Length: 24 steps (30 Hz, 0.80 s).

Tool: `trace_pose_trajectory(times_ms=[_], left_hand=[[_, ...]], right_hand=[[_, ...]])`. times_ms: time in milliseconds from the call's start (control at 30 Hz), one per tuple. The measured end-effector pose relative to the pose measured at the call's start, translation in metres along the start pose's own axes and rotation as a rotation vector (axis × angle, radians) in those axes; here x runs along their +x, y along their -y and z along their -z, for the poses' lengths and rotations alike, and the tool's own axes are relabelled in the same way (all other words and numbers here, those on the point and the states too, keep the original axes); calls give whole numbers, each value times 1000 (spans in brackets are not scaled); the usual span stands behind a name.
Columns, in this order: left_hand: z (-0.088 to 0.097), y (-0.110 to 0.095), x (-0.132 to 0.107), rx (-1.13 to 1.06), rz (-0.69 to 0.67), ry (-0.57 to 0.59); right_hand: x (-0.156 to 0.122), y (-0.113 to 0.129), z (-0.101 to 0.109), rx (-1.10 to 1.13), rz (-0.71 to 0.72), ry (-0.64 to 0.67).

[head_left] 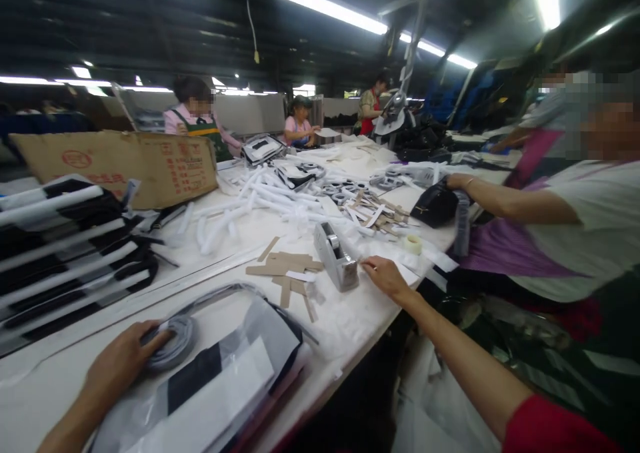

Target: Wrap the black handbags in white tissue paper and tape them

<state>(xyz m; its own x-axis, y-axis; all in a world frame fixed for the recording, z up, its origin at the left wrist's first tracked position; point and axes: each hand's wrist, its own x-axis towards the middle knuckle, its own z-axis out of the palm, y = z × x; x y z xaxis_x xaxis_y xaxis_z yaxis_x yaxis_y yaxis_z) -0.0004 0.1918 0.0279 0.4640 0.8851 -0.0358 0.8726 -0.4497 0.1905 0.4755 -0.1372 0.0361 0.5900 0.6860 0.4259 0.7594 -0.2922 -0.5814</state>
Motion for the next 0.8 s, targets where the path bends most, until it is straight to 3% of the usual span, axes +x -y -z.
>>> trace_pose_trajectory(times_ms=[100, 233, 333, 433, 533, 667, 800], left_hand=[[3, -5, -8, -68, -34, -88], [2, -5, -11, -89, -17, -86], [1, -5, -11, -90, -12, -85], [0, -5, -12, -82, -7, -75], [-1, -5, -12, -81, -8, -65], [-2, -5, -14, -78, -5, -67], [-3, -5, -14, -90, -18, -91]], right_hand=[[10, 24, -6, 53, 82, -50], [10, 76, -7, 87, 377, -153], [10, 110, -17, 86, 497, -108], [14, 126, -41, 69, 480, 138], [21, 126, -72, -121, 372, 402], [30, 118, -105, -253, 298, 487], [32, 119, -122, -310, 279, 541]])
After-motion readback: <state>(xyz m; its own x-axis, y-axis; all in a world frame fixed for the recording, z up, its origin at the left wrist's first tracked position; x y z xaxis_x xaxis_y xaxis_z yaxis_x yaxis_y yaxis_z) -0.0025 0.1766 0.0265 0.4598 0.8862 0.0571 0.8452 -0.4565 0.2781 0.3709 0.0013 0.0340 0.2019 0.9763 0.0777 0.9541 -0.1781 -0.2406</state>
